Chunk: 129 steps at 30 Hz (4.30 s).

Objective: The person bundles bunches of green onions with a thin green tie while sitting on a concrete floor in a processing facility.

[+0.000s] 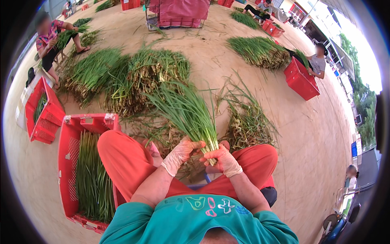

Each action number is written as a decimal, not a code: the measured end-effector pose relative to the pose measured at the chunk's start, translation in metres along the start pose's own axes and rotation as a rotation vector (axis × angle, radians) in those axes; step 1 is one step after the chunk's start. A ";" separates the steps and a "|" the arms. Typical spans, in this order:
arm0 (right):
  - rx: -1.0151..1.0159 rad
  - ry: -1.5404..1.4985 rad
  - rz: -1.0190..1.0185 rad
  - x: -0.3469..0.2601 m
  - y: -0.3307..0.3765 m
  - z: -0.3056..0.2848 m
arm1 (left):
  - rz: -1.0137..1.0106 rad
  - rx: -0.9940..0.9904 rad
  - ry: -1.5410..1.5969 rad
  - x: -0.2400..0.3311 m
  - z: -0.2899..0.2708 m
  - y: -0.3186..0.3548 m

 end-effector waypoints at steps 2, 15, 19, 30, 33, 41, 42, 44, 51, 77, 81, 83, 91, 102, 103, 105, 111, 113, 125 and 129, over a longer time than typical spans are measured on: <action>0.015 0.015 -0.015 0.008 -0.006 -0.015 | -0.062 0.056 -0.047 0.006 0.006 0.003; 0.129 0.201 -0.121 0.011 -0.007 -0.013 | 0.336 0.618 -1.204 0.042 -0.007 0.007; 0.113 0.334 -0.125 0.006 -0.006 -0.010 | 0.367 0.607 -1.322 0.027 -0.042 -0.008; 0.404 1.020 -0.398 0.011 -0.027 -0.034 | 0.824 0.450 -0.887 0.033 -0.022 -0.003; 0.431 1.210 -0.462 0.015 -0.029 -0.041 | 0.848 0.363 -1.157 0.011 0.008 0.001; 0.476 1.559 -0.358 0.010 -0.017 -0.013 | 0.486 0.511 -1.345 0.004 0.012 0.001; 0.471 1.551 -0.309 0.009 -0.015 -0.008 | 0.452 0.524 -1.360 0.002 0.010 -0.001; 0.467 1.543 -0.260 0.010 -0.014 -0.007 | 0.462 0.523 -1.400 0.001 0.005 -0.004; 0.474 1.466 -0.299 0.013 -0.022 -0.026 | 0.615 1.041 -1.496 0.049 -0.082 -0.006; 0.071 0.121 -0.017 0.059 -0.033 -0.037 | -0.223 0.335 -0.251 -0.066 -0.036 -0.005; 0.072 -0.020 0.174 0.072 -0.037 -0.055 | -0.254 0.341 -0.253 -0.070 -0.040 -0.006; 0.021 -0.172 0.265 0.079 -0.040 -0.062 | -0.262 0.344 -0.255 -0.075 -0.046 -0.006; 0.104 -0.260 0.333 0.092 -0.048 -0.064 | -0.206 0.295 -0.871 -0.040 -0.047 0.006; 0.125 0.117 0.004 0.059 -0.036 -0.003 | 0.103 0.590 -1.154 -0.009 -0.038 0.019; 0.133 0.147 -0.006 0.060 -0.036 0.001 | 0.123 0.573 -1.124 -0.015 -0.051 0.013; 0.136 0.199 -0.029 0.059 -0.036 0.005 | 0.186 0.528 -1.046 -0.021 -0.063 0.009; 0.120 -0.217 0.146 0.066 -0.054 -0.021 | 0.452 0.593 -1.005 0.012 -0.016 0.032; 0.083 -0.395 0.156 0.067 -0.059 -0.029 | 0.570 0.500 -1.029 0.022 0.004 0.044; 0.005 -0.421 0.156 0.067 -0.064 -0.025 | 0.549 0.314 -0.627 0.035 0.042 0.076; 0.050 -0.164 0.071 0.067 -0.056 -0.014 | 0.405 0.516 -0.994 0.053 0.001 0.041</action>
Point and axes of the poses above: each hand's wrist, its own y-axis away from the middle knuckle, its own z-axis out of the palm, x = y × z, the point moved 3 cm from there along -y, towards the middle knuckle, and after that the axes turned 1 degree about -x, right-handed, at the moved point
